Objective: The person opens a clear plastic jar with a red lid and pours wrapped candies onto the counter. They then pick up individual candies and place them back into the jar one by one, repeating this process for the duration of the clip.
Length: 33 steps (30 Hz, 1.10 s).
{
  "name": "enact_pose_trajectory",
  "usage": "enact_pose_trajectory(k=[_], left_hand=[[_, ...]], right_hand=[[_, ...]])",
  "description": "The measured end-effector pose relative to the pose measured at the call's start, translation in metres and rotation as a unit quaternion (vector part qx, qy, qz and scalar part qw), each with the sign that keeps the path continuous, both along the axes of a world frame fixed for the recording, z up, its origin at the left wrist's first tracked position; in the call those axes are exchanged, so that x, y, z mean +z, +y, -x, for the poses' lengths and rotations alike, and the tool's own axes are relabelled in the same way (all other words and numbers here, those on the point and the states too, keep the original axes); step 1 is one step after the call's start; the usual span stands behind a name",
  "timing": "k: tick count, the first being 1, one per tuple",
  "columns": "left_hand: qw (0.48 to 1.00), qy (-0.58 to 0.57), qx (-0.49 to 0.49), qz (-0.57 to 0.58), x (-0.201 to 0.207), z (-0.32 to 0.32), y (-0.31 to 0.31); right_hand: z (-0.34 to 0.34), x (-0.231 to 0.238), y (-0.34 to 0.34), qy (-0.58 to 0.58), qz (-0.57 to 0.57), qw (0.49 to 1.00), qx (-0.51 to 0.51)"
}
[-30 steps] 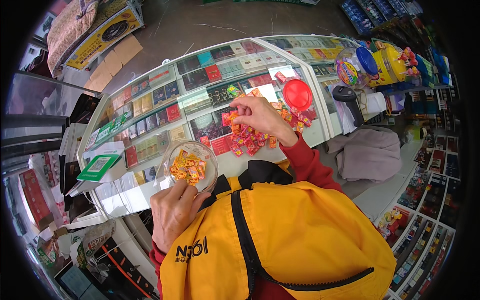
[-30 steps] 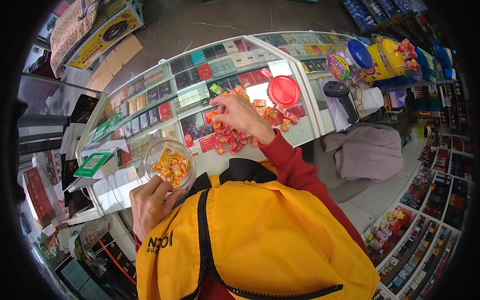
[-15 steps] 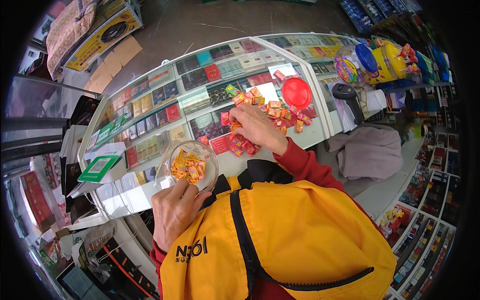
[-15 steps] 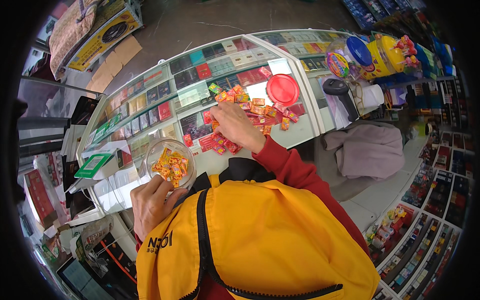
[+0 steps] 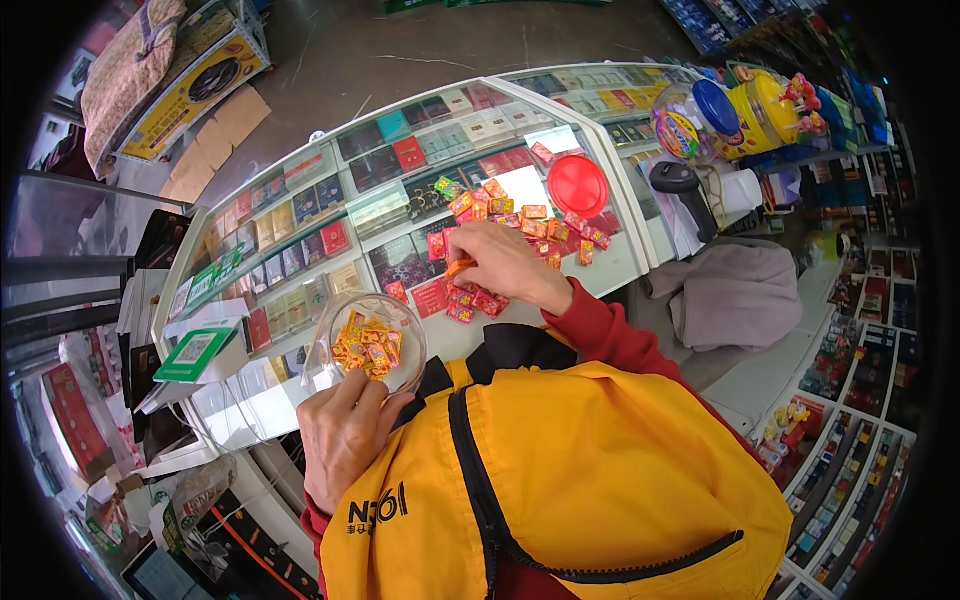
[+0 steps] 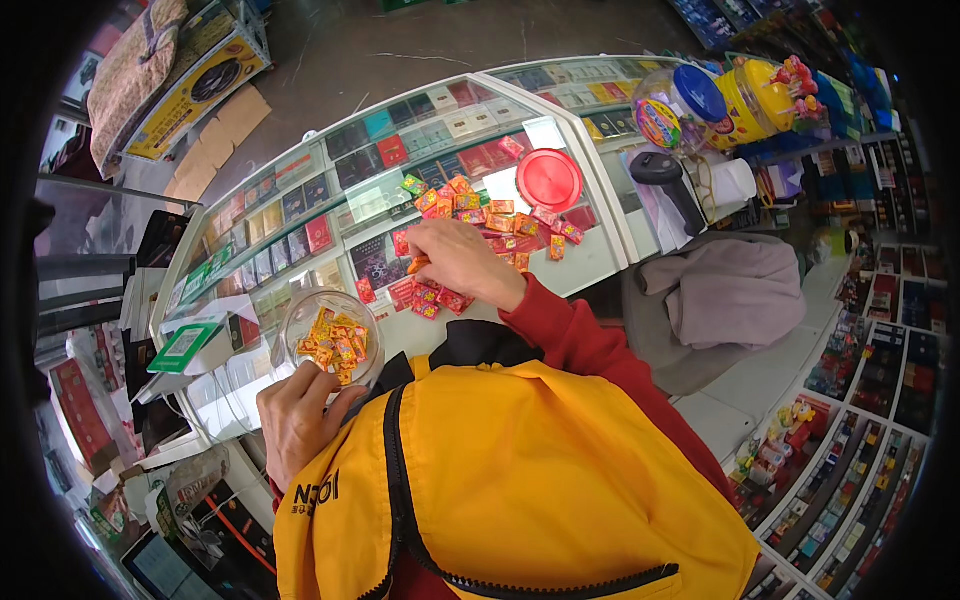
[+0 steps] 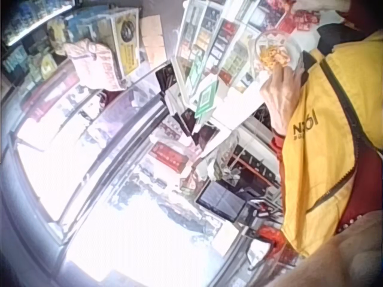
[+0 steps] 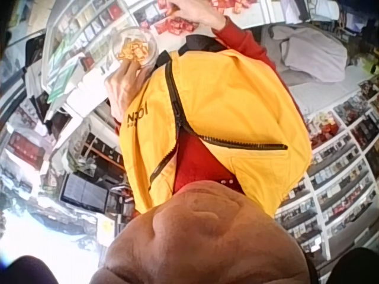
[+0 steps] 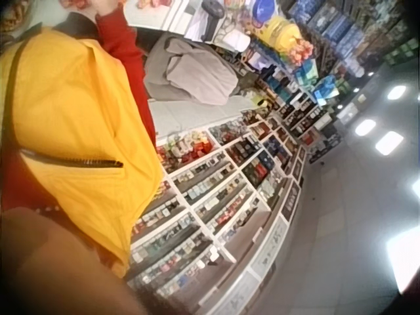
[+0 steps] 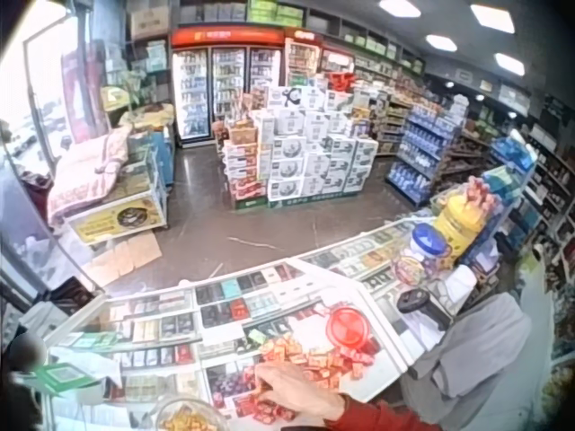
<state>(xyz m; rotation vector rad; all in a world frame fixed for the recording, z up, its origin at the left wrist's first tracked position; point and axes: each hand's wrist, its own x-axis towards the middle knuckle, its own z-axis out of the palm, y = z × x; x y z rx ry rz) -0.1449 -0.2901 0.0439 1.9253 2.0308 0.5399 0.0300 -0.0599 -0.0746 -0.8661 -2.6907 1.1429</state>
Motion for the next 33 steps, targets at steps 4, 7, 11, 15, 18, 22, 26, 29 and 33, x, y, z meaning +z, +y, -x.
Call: enact_pose_trajectory(k=[4, 7, 11, 15, 18, 22, 26, 29, 33], left_hand=[[1.000, 0.002, -0.002, -0.004, 0.000, -0.001, 0.000], [1.000, 0.004, -0.009, -0.005, 0.000, -0.001, 0.003], [1.000, 0.006, -0.005, -0.004, 0.000, -0.001, 0.001], [1.000, -0.002, 0.017, -0.005, -0.002, 0.001, -0.005], [1.000, -0.001, 0.013, -0.013, -0.004, 0.004, -0.007], [1.000, -0.006, 0.014, -0.017, -0.005, 0.004, -0.005], [1.000, -0.002, 0.016, -0.011, -0.002, 0.003, -0.004], [1.000, 0.003, 0.013, -0.008, 0.000, 0.002, -0.004], [1.000, -0.001, 0.017, 0.001, -0.002, 0.001, -0.005]], right_hand=[[0.005, 0.049, -0.012, 0.152, 0.190, 0.966, -0.087], [0.037, 0.063, -0.043, 0.262, 0.080, 0.962, 0.000], [0.058, 0.059, -0.062, 0.279, 0.093, 0.952, 0.081], [0.028, 0.036, -0.025, 0.219, 0.008, 0.976, 0.009], [0.006, 0.010, -0.008, 0.104, -0.132, 0.986, -0.004], [-0.007, -0.023, -0.014, 0.021, -0.229, 0.973, 0.021], [-0.003, -0.037, -0.018, 0.021, -0.244, 0.970, 0.013], [-0.002, -0.035, -0.014, 0.029, -0.214, 0.976, 0.022], [-0.012, -0.028, -0.015, 0.013, -0.117, 0.992, 0.035]])
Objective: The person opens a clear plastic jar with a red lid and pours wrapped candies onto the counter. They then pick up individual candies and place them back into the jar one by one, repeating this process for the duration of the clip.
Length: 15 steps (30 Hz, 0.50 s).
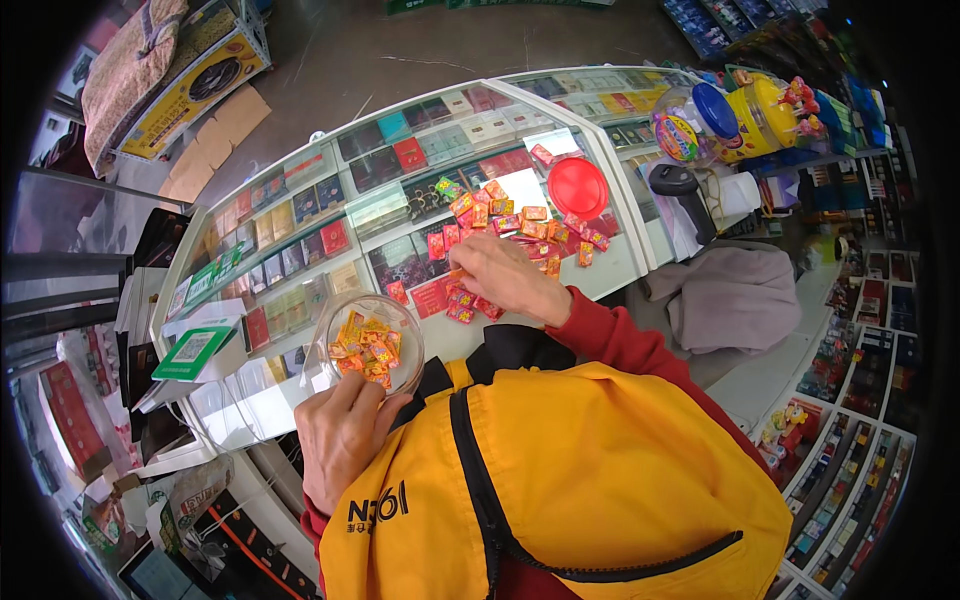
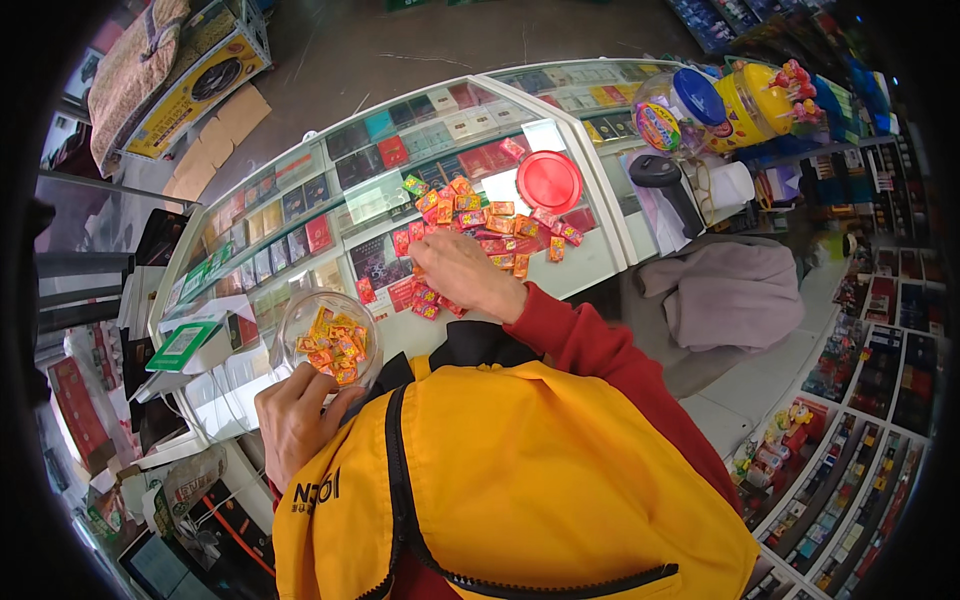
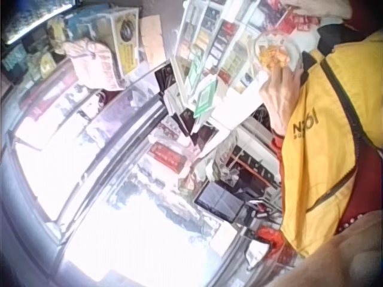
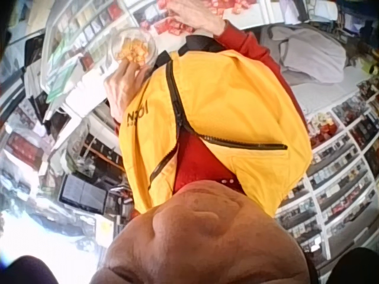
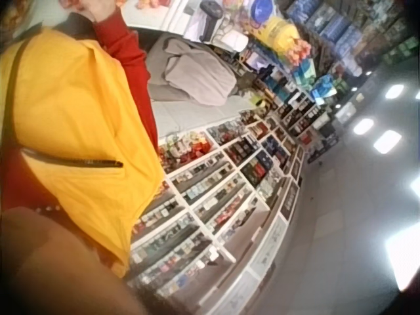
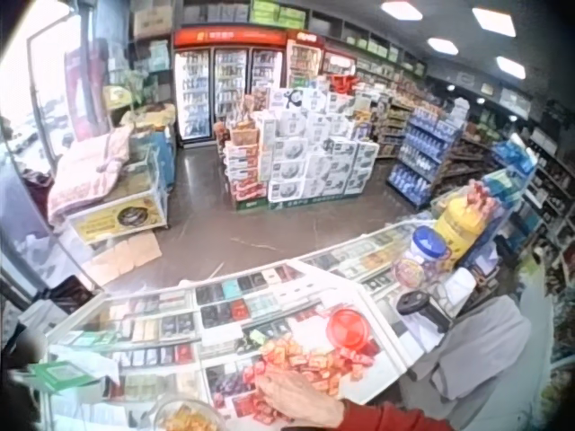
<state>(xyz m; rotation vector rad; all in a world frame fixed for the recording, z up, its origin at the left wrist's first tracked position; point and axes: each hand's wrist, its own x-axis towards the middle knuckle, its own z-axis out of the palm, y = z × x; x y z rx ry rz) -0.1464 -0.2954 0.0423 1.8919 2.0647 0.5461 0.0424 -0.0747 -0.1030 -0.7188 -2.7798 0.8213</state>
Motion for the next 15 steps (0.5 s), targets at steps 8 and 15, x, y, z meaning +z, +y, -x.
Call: enact_pose_trajectory(k=[8, 15], left_hand=[[0.998, -0.005, -0.012, -0.064, -0.005, 0.002, 0.008], [0.999, 0.010, -0.044, 0.020, -0.004, 0.016, 0.006]], right_hand=[[0.009, -0.033, -0.026, 0.087, -0.118, 0.989, -0.008], [0.019, -0.053, -0.031, -0.039, -0.035, 0.997, 0.058]])
